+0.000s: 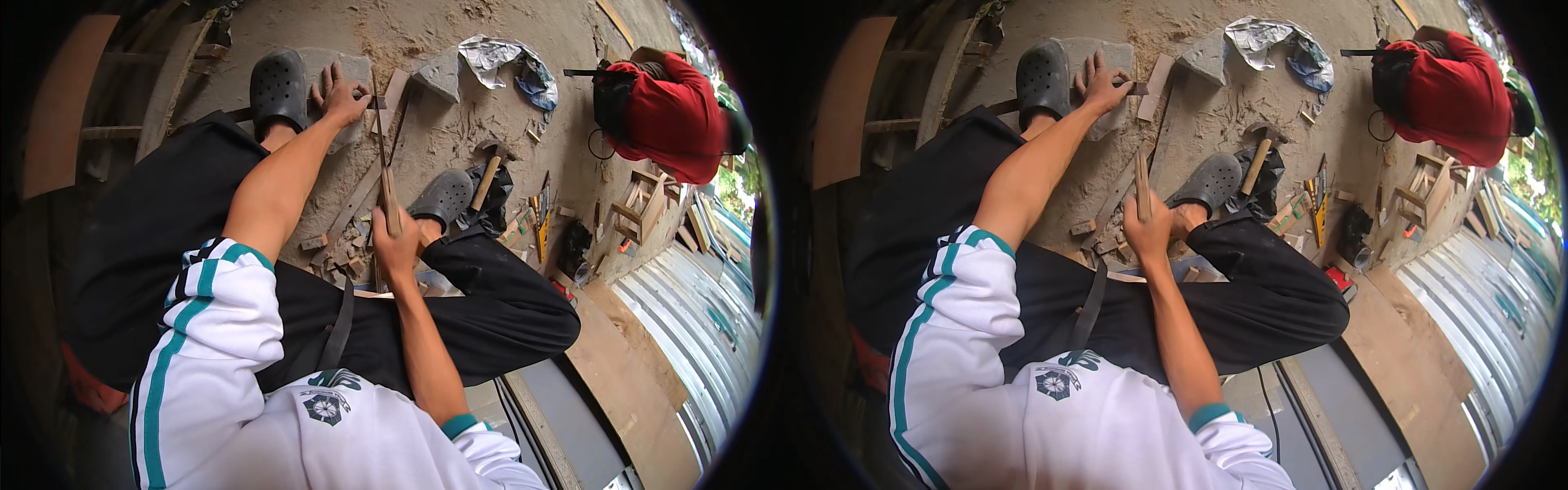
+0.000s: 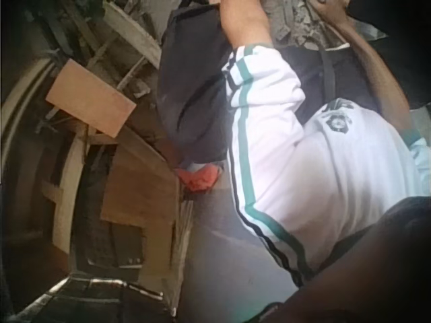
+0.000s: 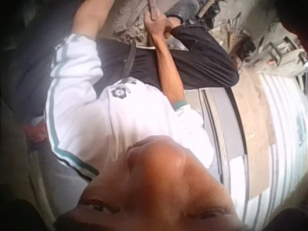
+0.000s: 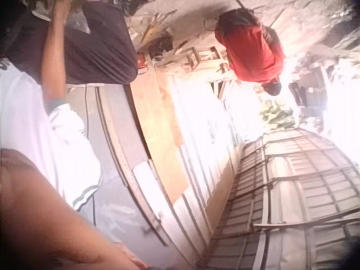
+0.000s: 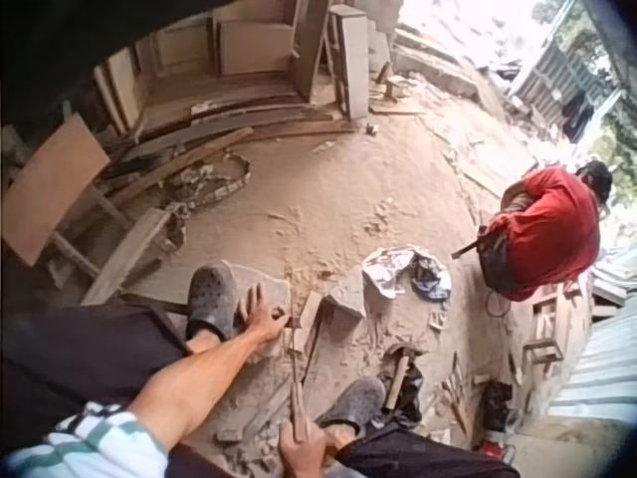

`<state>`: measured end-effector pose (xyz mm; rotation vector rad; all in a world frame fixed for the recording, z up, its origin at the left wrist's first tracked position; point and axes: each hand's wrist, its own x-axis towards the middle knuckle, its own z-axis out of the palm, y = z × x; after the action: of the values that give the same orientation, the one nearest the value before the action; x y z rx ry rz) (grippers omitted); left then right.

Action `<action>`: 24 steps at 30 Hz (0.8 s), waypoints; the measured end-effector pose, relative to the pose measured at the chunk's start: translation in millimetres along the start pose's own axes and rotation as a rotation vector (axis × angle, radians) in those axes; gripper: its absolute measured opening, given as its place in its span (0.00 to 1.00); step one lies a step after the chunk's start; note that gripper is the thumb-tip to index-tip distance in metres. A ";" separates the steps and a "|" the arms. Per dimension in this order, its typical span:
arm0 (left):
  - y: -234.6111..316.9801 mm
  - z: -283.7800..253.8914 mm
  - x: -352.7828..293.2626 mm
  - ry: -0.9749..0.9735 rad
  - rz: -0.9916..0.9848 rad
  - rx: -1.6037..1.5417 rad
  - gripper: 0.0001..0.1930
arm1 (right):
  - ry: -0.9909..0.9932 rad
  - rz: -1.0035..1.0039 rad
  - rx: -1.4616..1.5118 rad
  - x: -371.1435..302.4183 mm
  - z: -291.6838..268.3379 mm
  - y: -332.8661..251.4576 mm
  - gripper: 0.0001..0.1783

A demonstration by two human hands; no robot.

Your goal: The person sits on the floor and uses a hand saw to cut a long wooden plank. They position the plank on a makeshift support, saw through it, and then inspect the cut piece.

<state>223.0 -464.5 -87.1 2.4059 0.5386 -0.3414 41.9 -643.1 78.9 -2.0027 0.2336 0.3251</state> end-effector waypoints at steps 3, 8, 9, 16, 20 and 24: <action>-0.5 3.9 -1.5 0.017 0.037 -0.026 0.08 | -0.003 0.047 -0.012 19.2 7.9 6.3 0.08; 1.7 -1.5 -4.1 0.009 -0.002 -0.003 0.08 | 0.037 -0.063 -0.001 -53.6 -20.7 -8.6 0.07; 2.9 -2.4 0.7 0.033 0.013 -0.012 0.09 | 0.054 -0.111 0.047 -41.7 -17.3 -2.8 0.07; -3.3 1.8 -1.2 -0.002 0.044 0.004 0.10 | 0.033 -0.003 0.036 -21.4 -16.6 -11.4 0.12; -6.6 1.7 3.8 0.039 0.069 -0.006 0.11 | -0.004 0.018 0.069 -23.1 -27.3 -25.7 0.12; -15.6 -0.7 -2.8 -0.005 0.211 -0.048 0.13 | 0.029 0.036 0.038 15.6 -7.2 -1.5 0.14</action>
<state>213.5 -453.7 -93.9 2.3876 0.2836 -0.2405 57.9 -649.3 78.1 -1.9685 0.2925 0.3120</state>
